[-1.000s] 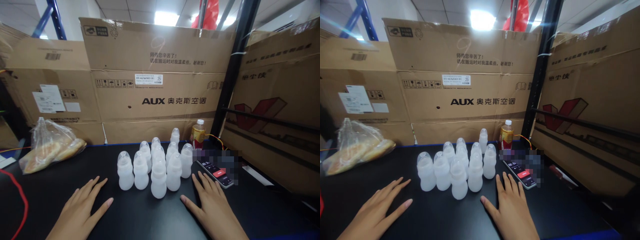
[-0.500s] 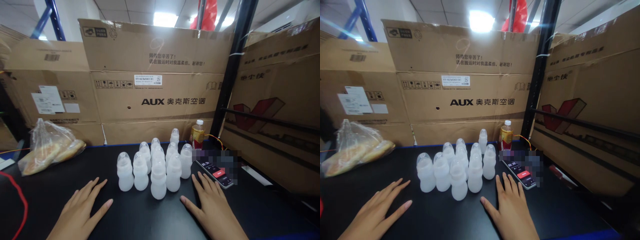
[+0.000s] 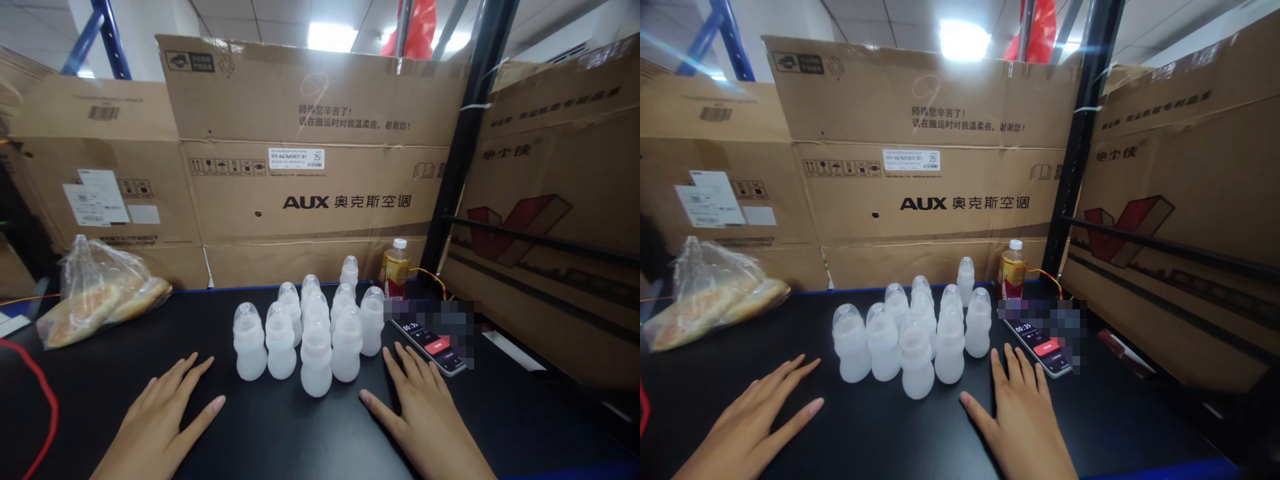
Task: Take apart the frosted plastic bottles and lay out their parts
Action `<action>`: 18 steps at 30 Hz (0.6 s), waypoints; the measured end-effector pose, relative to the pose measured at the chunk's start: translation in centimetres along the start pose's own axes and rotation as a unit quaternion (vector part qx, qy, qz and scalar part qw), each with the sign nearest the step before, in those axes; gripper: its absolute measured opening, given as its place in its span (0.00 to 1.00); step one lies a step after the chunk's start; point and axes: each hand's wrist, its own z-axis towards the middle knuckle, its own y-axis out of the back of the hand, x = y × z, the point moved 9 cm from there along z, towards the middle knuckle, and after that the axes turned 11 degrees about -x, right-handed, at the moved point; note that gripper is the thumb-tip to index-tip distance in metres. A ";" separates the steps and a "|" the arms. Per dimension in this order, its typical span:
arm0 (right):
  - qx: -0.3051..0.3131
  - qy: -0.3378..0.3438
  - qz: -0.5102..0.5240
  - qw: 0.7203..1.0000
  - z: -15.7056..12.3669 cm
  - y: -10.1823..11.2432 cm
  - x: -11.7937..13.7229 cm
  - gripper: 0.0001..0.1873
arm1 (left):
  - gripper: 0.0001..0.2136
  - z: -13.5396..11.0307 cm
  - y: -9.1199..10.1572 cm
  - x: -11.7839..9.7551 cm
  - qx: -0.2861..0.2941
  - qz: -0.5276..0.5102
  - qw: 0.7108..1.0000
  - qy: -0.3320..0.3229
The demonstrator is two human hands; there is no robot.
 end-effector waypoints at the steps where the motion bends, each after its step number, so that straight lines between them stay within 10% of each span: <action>1: -0.004 0.000 0.002 1.000 0.0 0.0 0.0 0.48 | 0.47 0.0 0.1 -0.1 -0.002 0.001 1.000 -0.001; 18: -0.031 0.010 0.015 0.999 0.0 -0.1 -0.1 0.48 | 0.45 0.0 0.4 0.0 -0.017 -0.007 1.000 0.001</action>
